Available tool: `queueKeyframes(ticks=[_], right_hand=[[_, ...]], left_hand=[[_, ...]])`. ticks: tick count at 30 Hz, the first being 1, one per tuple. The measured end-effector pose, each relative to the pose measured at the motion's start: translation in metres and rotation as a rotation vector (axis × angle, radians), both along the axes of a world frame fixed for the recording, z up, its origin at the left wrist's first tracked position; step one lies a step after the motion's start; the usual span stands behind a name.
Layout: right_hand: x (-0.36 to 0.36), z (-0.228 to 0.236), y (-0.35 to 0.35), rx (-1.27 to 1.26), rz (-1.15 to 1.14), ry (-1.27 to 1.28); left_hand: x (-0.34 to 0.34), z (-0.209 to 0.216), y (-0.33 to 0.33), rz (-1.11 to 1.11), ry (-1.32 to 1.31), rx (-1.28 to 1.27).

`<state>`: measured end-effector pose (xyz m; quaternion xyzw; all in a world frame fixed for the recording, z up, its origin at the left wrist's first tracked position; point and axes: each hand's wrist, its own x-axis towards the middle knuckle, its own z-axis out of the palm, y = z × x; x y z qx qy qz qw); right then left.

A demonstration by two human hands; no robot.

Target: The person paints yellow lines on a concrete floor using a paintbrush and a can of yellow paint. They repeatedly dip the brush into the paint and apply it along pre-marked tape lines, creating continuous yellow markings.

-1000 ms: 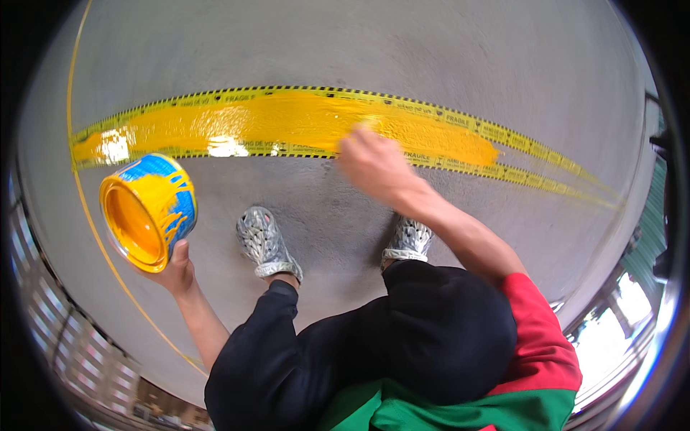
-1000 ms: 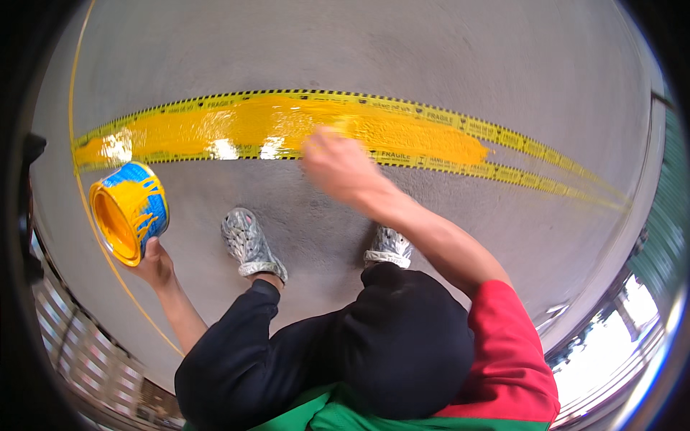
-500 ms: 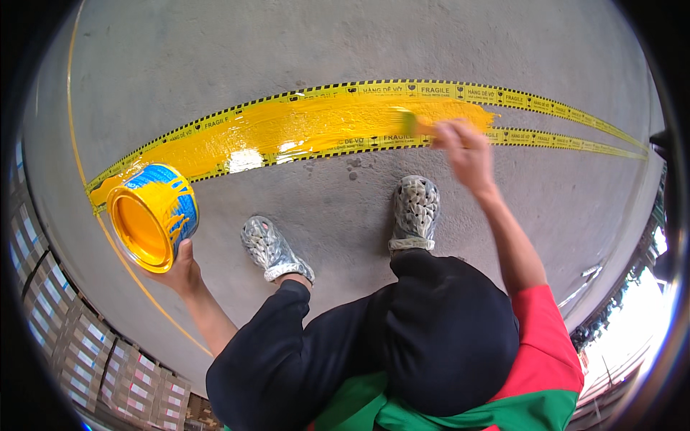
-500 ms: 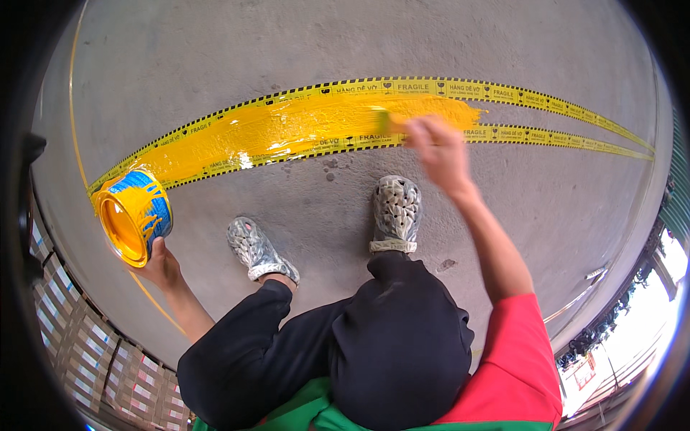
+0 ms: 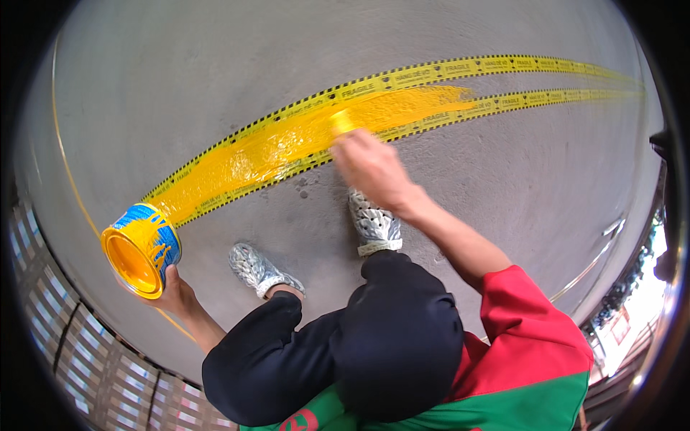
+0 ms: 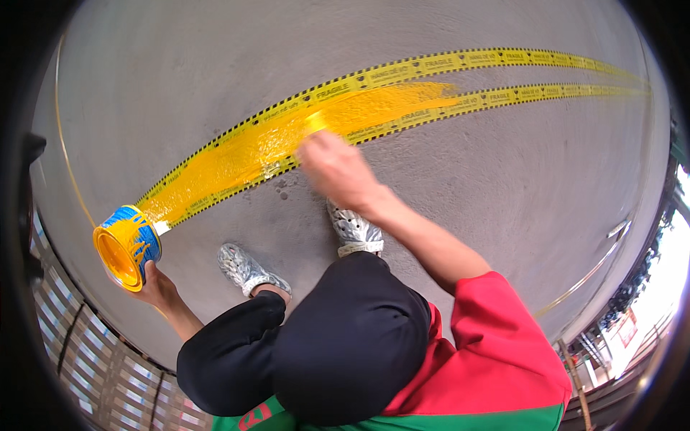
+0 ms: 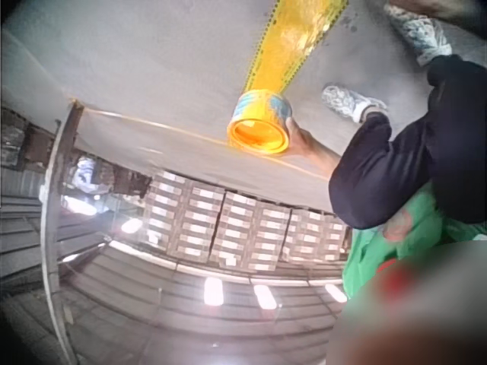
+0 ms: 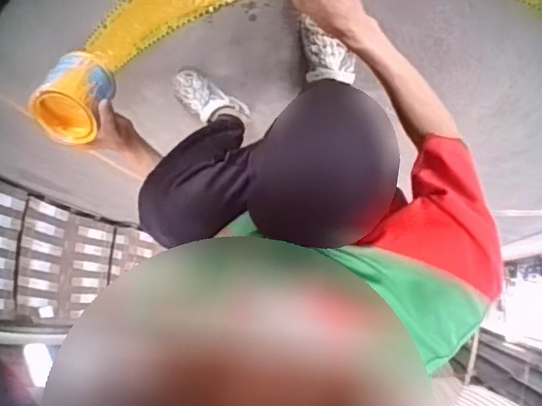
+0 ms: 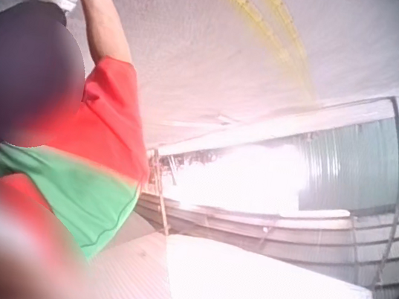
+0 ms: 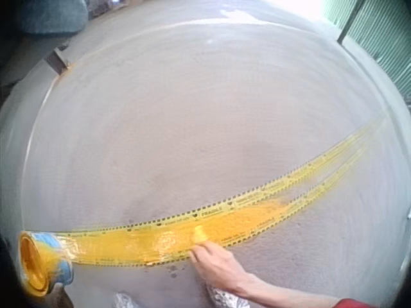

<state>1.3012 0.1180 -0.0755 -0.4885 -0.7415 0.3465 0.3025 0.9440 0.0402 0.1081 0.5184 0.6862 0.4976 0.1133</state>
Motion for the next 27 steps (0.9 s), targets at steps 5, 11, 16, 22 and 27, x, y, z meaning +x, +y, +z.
queueKeyframes(ticks=[5,11,16,22,27], right_hand=[[0.018,0.022,0.028,-0.197,-0.205,0.349],[0.235,0.01,0.053,-0.262,-0.615,-0.113],[0.264,-0.012,0.052,-0.136,-0.699,-0.425],[0.068,-0.013,0.009,0.165,-0.262,-0.122],[0.042,0.017,0.033,-0.253,-0.446,0.482]], left_hand=[[0.038,0.023,0.03,-0.105,0.026,0.031],[0.076,0.042,0.047,-0.173,0.052,0.004],[0.082,0.04,0.085,-0.237,0.116,-0.051],[0.108,0.001,0.139,-0.38,0.101,0.015],[0.129,-0.018,0.167,-0.485,0.213,-0.02]])
